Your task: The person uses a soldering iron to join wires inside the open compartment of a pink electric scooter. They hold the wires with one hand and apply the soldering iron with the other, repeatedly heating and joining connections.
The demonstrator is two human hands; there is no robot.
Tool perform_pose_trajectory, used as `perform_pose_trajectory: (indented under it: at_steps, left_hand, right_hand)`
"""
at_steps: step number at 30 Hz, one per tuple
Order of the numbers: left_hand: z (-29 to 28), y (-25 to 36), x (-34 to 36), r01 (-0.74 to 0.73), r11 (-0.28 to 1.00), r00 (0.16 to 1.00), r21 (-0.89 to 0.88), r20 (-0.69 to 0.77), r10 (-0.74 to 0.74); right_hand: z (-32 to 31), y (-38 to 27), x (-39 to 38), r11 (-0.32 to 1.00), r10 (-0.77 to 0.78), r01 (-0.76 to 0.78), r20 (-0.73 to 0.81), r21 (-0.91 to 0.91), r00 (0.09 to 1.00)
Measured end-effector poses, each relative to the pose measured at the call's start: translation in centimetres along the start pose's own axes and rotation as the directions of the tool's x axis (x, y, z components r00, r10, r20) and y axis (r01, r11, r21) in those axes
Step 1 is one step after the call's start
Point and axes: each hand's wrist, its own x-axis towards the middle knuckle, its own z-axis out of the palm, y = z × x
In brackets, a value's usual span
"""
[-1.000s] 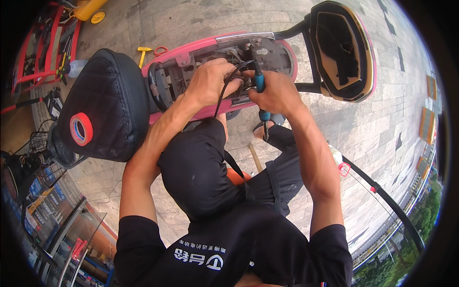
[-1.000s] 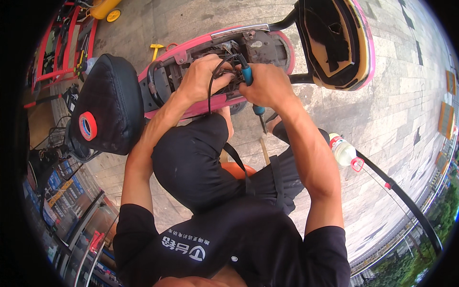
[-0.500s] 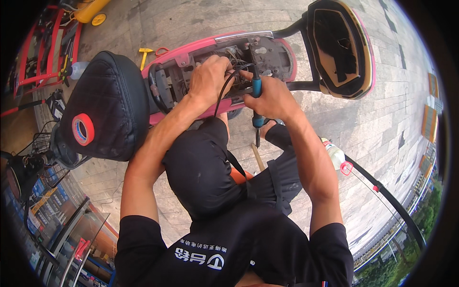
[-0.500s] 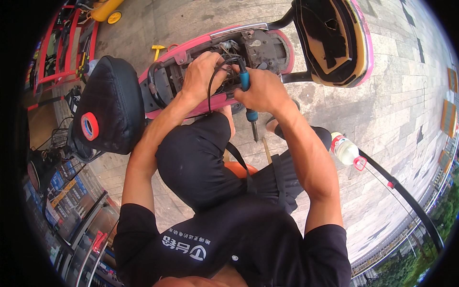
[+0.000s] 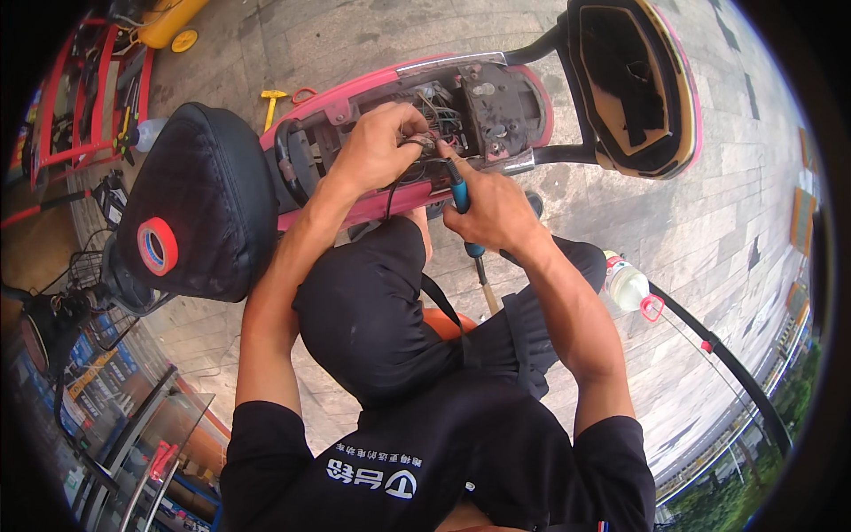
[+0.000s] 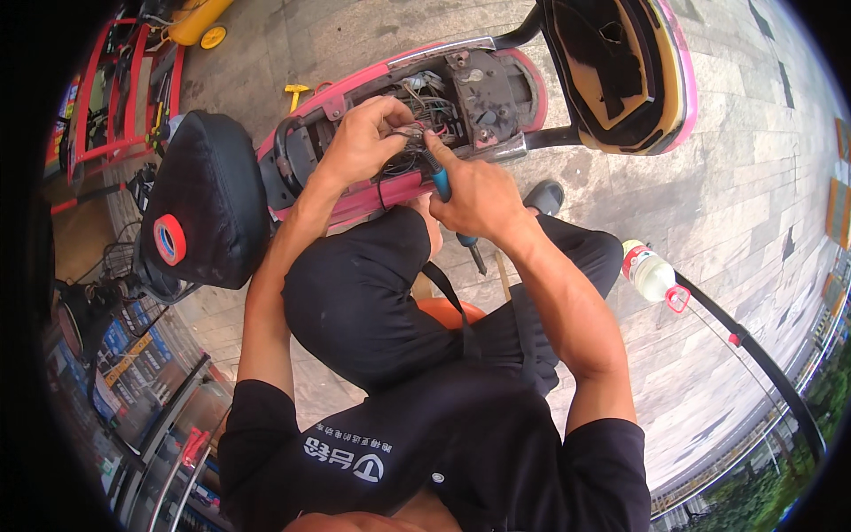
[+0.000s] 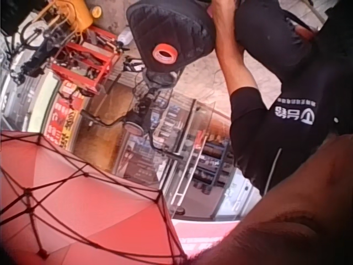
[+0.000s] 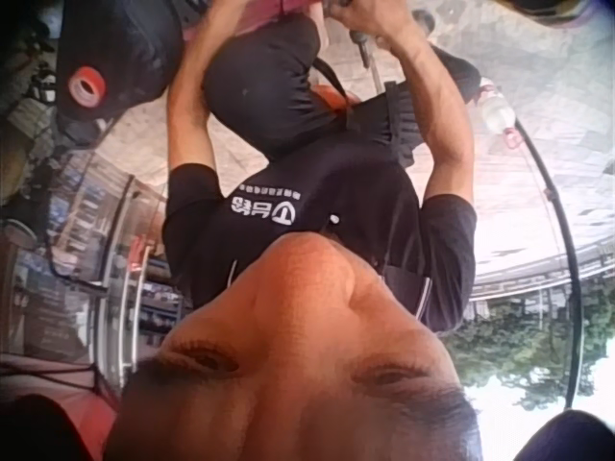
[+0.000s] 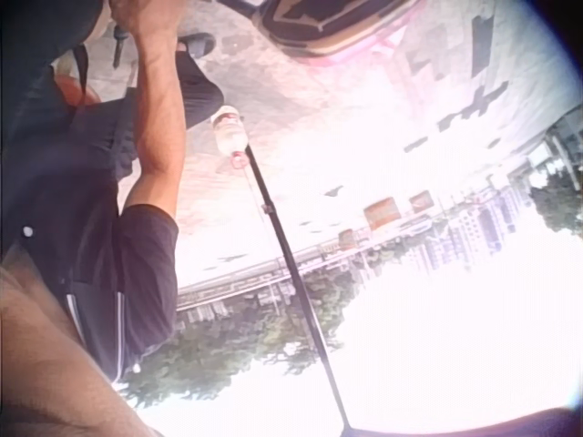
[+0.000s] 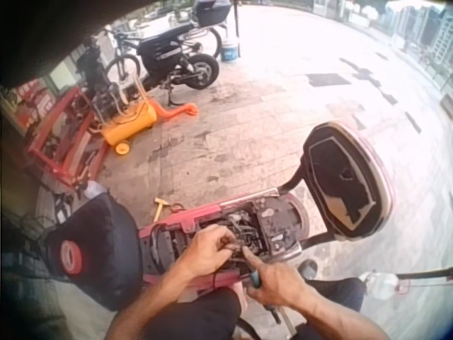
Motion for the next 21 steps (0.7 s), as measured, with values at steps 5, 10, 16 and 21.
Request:
perform_pose_trajectory:
  at_steps: [5,10,16,21]
  left_hand:
    - [-0.6,1.0,-0.9,-0.009,0.999,0.999,0.045,0.034,0.007]
    - [0.1,0.8,-1.1,0.057,0.998,0.998,0.016,-0.02,-0.056]
    - [0.7,-0.1,-1.0,0.061,0.995,0.997,0.075,-0.054,-0.057]
    - [1.2,0.2,-1.3,0.075,0.994,0.993,0.082,-0.098,-0.067]
  right_hand:
    - [0.8,0.1,-0.2,1.0,-0.03,0.03,-0.065,-0.005,0.997]
    - [1.6,-0.2,-0.5,0.999,0.018,-0.014,-0.084,0.04,0.996]
    - [1.6,-0.1,-0.8,1.0,0.022,-0.02,-0.118,0.024,0.993]
    - [1.8,0.1,-1.0,0.999,-0.005,0.01,-0.142,0.039,0.99]
